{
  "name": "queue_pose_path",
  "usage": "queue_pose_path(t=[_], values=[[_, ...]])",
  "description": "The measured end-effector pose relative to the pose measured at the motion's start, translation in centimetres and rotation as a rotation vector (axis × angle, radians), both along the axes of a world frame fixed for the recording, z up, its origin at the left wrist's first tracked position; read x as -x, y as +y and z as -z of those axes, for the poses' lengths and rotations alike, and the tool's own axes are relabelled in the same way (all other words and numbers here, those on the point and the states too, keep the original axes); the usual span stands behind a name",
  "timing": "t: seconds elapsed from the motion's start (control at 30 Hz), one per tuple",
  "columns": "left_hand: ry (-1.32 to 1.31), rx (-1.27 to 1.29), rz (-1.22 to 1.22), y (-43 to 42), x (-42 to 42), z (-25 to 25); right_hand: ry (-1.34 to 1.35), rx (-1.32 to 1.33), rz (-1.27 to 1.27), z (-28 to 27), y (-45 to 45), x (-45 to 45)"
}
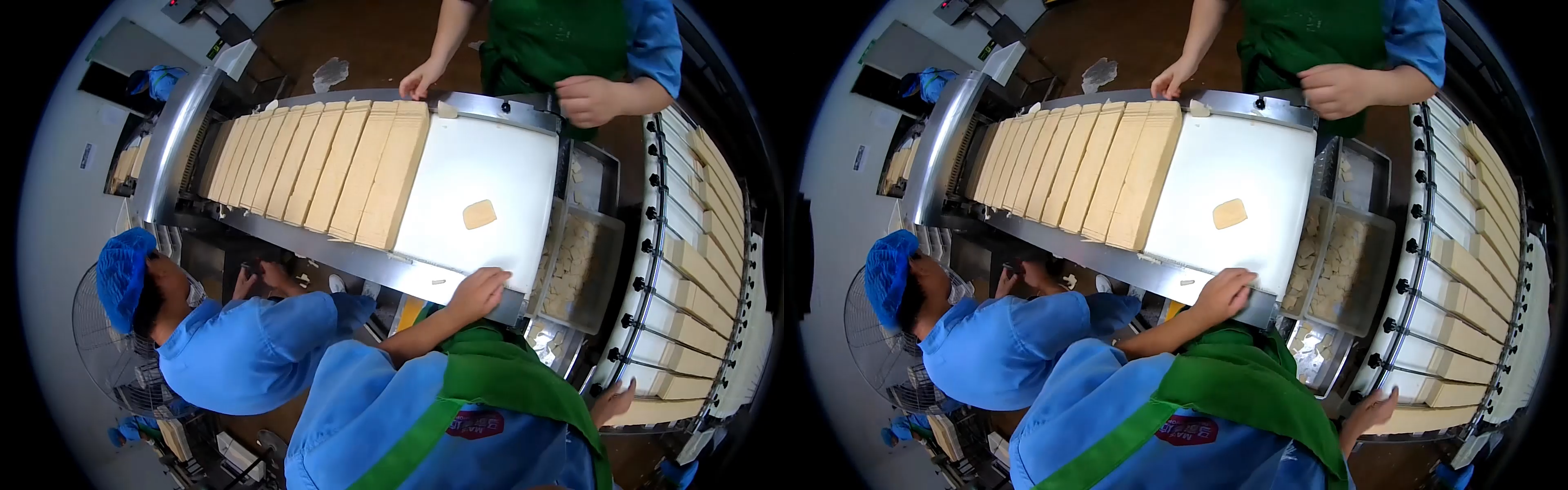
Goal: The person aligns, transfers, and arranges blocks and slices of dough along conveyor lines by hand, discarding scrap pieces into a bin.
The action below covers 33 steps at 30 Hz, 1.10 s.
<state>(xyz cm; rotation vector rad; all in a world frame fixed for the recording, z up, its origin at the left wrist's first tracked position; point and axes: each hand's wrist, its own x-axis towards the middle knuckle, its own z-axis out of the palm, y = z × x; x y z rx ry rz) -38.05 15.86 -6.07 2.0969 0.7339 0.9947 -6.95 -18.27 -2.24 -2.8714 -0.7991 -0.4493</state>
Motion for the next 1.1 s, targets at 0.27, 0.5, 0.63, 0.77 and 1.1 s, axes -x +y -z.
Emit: queue_pose_path(t=[0.27, 0.5, 0.63, 0.77, 1.1], values=[[0.019, 0.254, -0.522, 1.0, 9.5, -0.4, 0.529, -0.266, -0.599, 1.2, 15.2, 7.6], [-0.069, 0.284, -1.167, 5.3, 18.6, 3.3, 0.471, -0.336, -1.056, -2.8, 26.5, 14.5], [-0.048, 0.512, -1.264, 7.7, 22.0, 4.8, 0.533, -0.43, -1.285, -5.6, 32.5, 19.1], [0.098, 0.363, -1.173, 10.1, 23.7, 8.0, 0.59, -0.451, -1.466, -8.0, 36.6, 23.8], [0.24, 0.612, -0.942, 13.8, 22.2, 3.2, 0.866, -0.385, -1.567, -7.1, 45.9, 32.3]])
